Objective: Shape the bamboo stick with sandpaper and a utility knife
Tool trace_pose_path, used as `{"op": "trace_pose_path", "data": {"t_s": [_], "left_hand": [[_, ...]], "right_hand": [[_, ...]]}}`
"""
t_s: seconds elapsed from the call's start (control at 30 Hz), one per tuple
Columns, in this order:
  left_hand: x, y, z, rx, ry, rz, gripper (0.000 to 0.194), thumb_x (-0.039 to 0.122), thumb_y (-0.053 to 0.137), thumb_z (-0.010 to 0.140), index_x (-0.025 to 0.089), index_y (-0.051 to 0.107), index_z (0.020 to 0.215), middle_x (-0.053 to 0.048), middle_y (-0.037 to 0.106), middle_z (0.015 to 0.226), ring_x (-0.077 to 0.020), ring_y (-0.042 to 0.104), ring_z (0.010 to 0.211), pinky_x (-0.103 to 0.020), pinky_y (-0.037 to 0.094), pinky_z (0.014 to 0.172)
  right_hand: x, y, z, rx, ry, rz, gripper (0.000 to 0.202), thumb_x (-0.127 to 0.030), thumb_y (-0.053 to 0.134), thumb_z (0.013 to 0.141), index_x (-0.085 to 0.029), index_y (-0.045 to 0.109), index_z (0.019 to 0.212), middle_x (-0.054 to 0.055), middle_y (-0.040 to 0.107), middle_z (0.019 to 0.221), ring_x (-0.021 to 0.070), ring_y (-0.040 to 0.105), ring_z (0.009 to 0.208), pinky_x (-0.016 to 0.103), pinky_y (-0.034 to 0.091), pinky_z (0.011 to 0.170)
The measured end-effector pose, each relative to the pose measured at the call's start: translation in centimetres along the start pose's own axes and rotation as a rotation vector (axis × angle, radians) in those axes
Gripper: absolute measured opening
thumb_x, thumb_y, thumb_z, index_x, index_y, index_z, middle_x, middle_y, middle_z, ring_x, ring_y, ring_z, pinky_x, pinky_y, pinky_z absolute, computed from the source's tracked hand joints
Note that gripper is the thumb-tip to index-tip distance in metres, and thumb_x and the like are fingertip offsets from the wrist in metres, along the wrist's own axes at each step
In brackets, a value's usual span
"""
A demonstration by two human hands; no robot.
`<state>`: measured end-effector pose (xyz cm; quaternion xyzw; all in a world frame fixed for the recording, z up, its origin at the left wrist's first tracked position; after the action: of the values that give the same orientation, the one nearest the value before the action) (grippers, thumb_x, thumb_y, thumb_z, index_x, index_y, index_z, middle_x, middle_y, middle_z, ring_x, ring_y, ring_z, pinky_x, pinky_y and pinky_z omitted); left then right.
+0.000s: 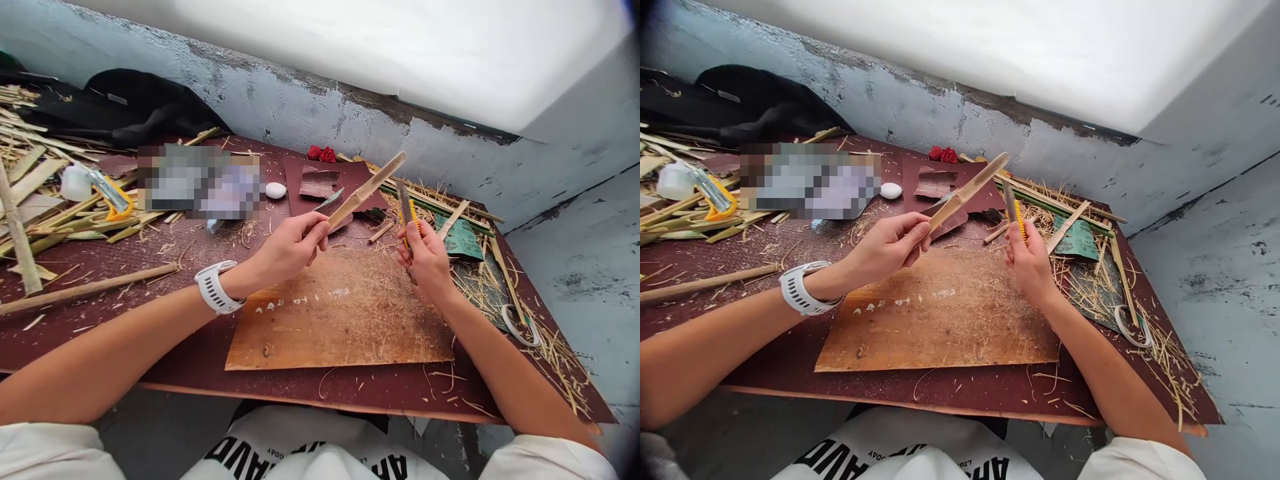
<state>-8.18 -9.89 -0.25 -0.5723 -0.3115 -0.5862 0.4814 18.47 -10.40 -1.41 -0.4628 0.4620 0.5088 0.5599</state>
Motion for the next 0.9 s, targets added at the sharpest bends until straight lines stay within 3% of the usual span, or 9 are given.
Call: {"op": "trace_pose_path", "data": {"t_s": [0.13, 0.23, 0.33, 0.47, 0.6, 0.73, 0.83, 0.9], "left_hand": [[-0.4, 0.0, 0.2, -0.013, -0.013, 0.023, 0.022, 0.023, 0.048, 0.107, 0.015, 0.058, 0.088, 0.001, 0.055, 0.069, -0.0065, 0.044, 0.047, -0.017, 0.031, 0.04], [-0.3, -0.1, 0.3, -0.027, -0.069, -0.042, 0.024, 0.022, 0.046, 0.107, 0.015, 0.056, 0.086, 0.001, 0.054, 0.07, -0.0061, 0.042, 0.048, -0.016, 0.031, 0.041], [-0.1, -0.1, 0.1, -0.09, -0.226, -0.229, 0.023, 0.025, 0.045, 0.109, 0.016, 0.054, 0.09, 0.003, 0.051, 0.07, -0.0051, 0.036, 0.045, -0.015, 0.027, 0.038], [-0.1, 0.1, -0.2, -0.151, -0.346, -0.307, 0.021, 0.031, 0.043, 0.111, 0.018, 0.056, 0.102, 0.008, 0.04, 0.061, -0.0068, 0.028, 0.041, -0.016, 0.027, 0.035], [-0.4, 0.3, -0.2, -0.185, -0.273, -0.23, 0.022, 0.029, 0.044, 0.11, 0.018, 0.055, 0.095, 0.007, 0.04, 0.057, -0.0079, 0.032, 0.042, -0.017, 0.028, 0.036], [-0.5, 0.5, -0.3, -0.176, -0.127, -0.082, 0.023, 0.032, 0.05, 0.107, 0.015, 0.062, 0.098, 0.005, 0.047, 0.06, -0.008, 0.039, 0.043, -0.019, 0.029, 0.039], [-0.5, 0.6, -0.4, -0.13, -0.056, 0.017, 0.03, 0.038, 0.054, 0.105, 0.013, 0.07, 0.102, 0.004, 0.047, 0.061, -0.0086, 0.038, 0.048, -0.02, 0.026, 0.043], [-0.6, 0.9, -0.6, -0.12, -0.035, 0.062, 0.033, 0.04, 0.056, 0.104, 0.013, 0.074, 0.108, 0.004, 0.047, 0.062, -0.0096, 0.037, 0.051, -0.021, 0.024, 0.045]], "right_hand": [[-2.5, -0.7, 0.4, 0.02, -0.161, -0.148, 0.034, -0.055, 0.076, 0.09, -0.027, 0.06, 0.103, 0.0, 0.057, 0.095, 0.012, 0.055, 0.069, 0.026, 0.054, 0.057], [-3.6, -0.7, 0.4, -0.087, -0.213, -0.208, 0.034, -0.057, 0.07, 0.094, -0.028, 0.061, 0.109, 0.004, 0.061, 0.105, 0.0161, 0.065, 0.081, 0.03, 0.061, 0.066], [-3.3, -1.0, 0.4, -0.196, -0.169, -0.189, 0.036, -0.06, 0.066, 0.096, -0.026, 0.059, 0.108, 0.002, 0.059, 0.096, 0.0117, 0.06, 0.063, 0.026, 0.053, 0.049], [-1.6, -1.9, 0.3, -0.177, -0.086, -0.129, 0.04, -0.059, 0.071, 0.094, -0.027, 0.057, 0.112, -0.006, 0.05, 0.076, 0.0056, 0.036, 0.042, 0.023, 0.03, 0.036], [-0.4, -2.2, 0.1, -0.085, -0.088, -0.153, 0.041, -0.064, 0.068, 0.093, -0.027, 0.058, 0.107, -0.006, 0.046, 0.07, 0.0072, 0.032, 0.042, 0.024, 0.026, 0.037], [-0.1, -2.0, -0.5, -0.025, -0.169, -0.261, 0.049, -0.07, 0.05, 0.1, -0.023, 0.064, 0.093, 0.0, 0.051, 0.075, 0.013, 0.045, 0.057, 0.029, 0.041, 0.05], [-0.1, -1.9, -1.1, -0.014, -0.217, -0.274, 0.038, -0.061, 0.057, 0.101, -0.024, 0.066, 0.102, 0.002, 0.058, 0.083, 0.0164, 0.058, 0.073, 0.031, 0.051, 0.067], [0.0, -1.7, -1.5, -0.03, -0.196, -0.226, 0.033, -0.056, 0.061, 0.1, -0.026, 0.063, 0.112, 0.002, 0.06, 0.092, 0.0152, 0.058, 0.071, 0.03, 0.05, 0.063]]}}
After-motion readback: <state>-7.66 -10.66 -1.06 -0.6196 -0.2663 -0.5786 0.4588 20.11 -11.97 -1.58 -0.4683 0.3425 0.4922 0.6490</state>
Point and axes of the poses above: each hand's wrist, its own z-axis towards the middle knuckle, its own y-axis out of the palm, x = y × z, the point moved 1 cm from there along z, towards the middle knuckle
